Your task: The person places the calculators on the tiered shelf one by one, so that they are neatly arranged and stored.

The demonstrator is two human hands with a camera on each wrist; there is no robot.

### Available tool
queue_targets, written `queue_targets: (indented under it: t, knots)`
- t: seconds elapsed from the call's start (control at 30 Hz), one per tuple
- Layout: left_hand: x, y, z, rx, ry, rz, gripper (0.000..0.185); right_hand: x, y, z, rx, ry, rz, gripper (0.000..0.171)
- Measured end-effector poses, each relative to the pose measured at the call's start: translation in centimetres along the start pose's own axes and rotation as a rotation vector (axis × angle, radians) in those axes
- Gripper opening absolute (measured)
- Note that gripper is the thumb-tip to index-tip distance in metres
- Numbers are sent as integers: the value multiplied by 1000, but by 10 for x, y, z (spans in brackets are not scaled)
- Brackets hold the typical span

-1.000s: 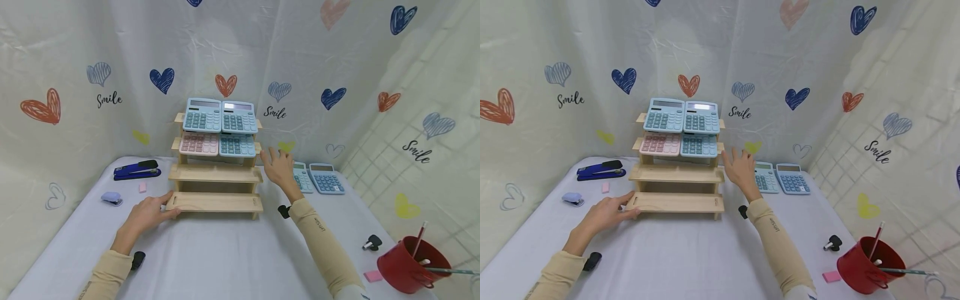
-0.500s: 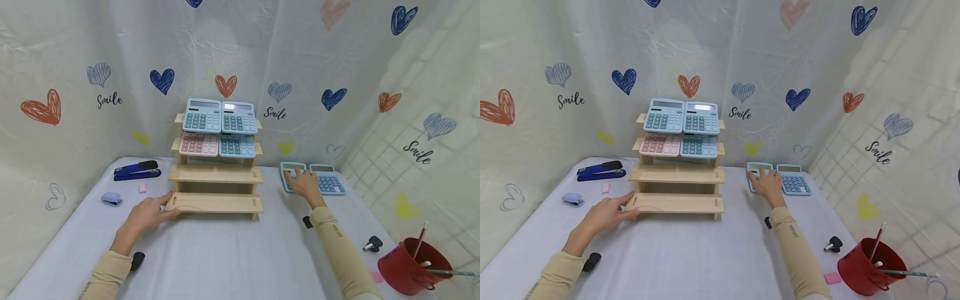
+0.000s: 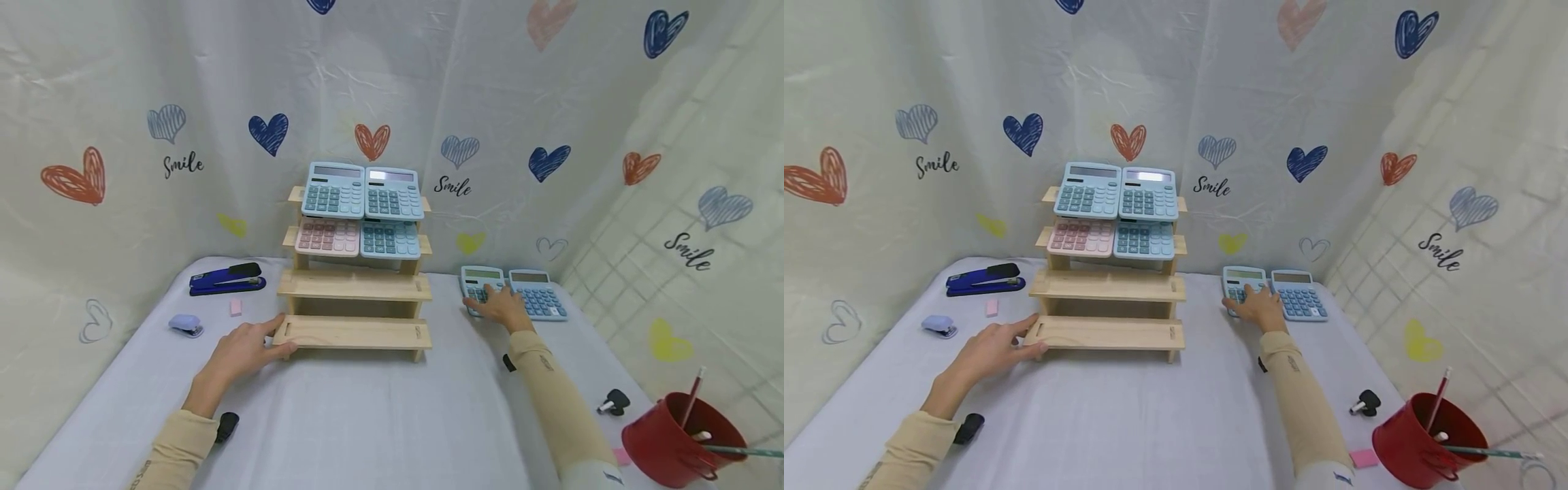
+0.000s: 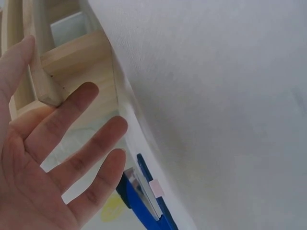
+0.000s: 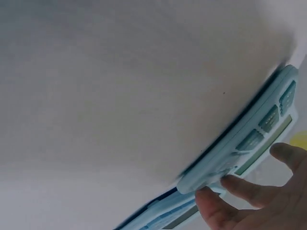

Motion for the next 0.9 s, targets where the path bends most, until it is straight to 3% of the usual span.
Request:
queue_targets:
  t: [0.53,0.9]
  knots:
    - [0,0,1,8,-7,7,81,3,-7,-8,-1,92,-93,106]
    - [0,-1,1,6,2,5,83,-13,0,-6,30,75,-45,100]
Point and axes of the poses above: each hand's wrist, its own x-axis towards the middle knuckle, its own z-axis out of the back of the hand, y = z × x, the point moved 6 cm from there along x, towards the middle knuckle, and after that the axes turned 1 degree about -z, right-handed, at the moved point
